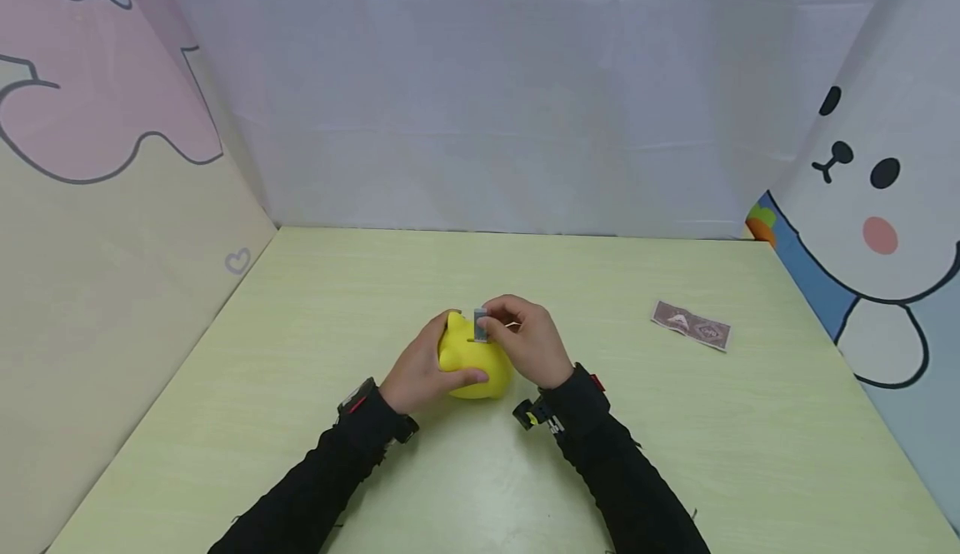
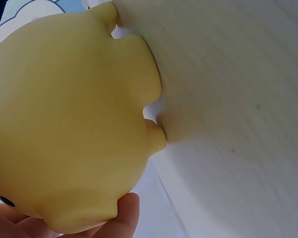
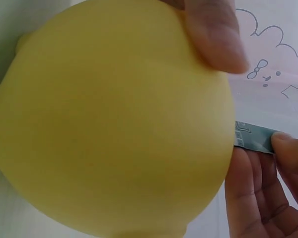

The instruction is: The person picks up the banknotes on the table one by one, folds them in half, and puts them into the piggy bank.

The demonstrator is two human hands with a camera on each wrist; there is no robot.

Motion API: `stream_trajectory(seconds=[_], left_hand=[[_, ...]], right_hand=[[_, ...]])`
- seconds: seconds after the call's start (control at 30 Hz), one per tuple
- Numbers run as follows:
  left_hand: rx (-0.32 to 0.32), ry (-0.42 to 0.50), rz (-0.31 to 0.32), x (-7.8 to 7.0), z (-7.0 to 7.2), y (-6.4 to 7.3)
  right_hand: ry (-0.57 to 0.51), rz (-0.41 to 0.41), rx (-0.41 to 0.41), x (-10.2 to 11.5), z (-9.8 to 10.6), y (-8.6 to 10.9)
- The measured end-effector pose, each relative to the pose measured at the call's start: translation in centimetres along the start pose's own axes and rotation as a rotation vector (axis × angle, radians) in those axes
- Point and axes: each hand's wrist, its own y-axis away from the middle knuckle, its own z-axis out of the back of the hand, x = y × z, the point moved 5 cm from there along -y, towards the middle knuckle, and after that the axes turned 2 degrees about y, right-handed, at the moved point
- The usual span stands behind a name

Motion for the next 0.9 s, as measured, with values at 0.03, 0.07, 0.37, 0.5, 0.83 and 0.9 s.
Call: stream_trajectory(seconds=[0.03,0.07,0.37,0.5,0.83,0.9], left_hand=[[-0.001,-0.002,0.001,0.00,0.00,0.00],[-0.001,-0.006,0.002,0.00,0.00,0.01],[-0.001,-0.007,0.004,0.09,0.00,-0.02],[-0.006,-0.006,0.002,0.08,0.04,0.01],[0.000,-0.005,0.005,0.10,-0.04,-0.02],[-0.002,-0.009,0.008,0.11,-0.05,-0.03]], right_hand=[[0.004,0.003,0.000,-0.01,-0.01,-0.01],[0.006,0.006,0.002,-0.02,-0.03,-0.02],[0.016,0.041,0.007,0.08,-0.14,0.03],[0.044,0.065,0.008,0.30,-0.19,0.07],[0.134,0.143,0.015,0.27,-0.18,0.34],[0.132,0.143,0.017,0.16,-0.19,0.36]])
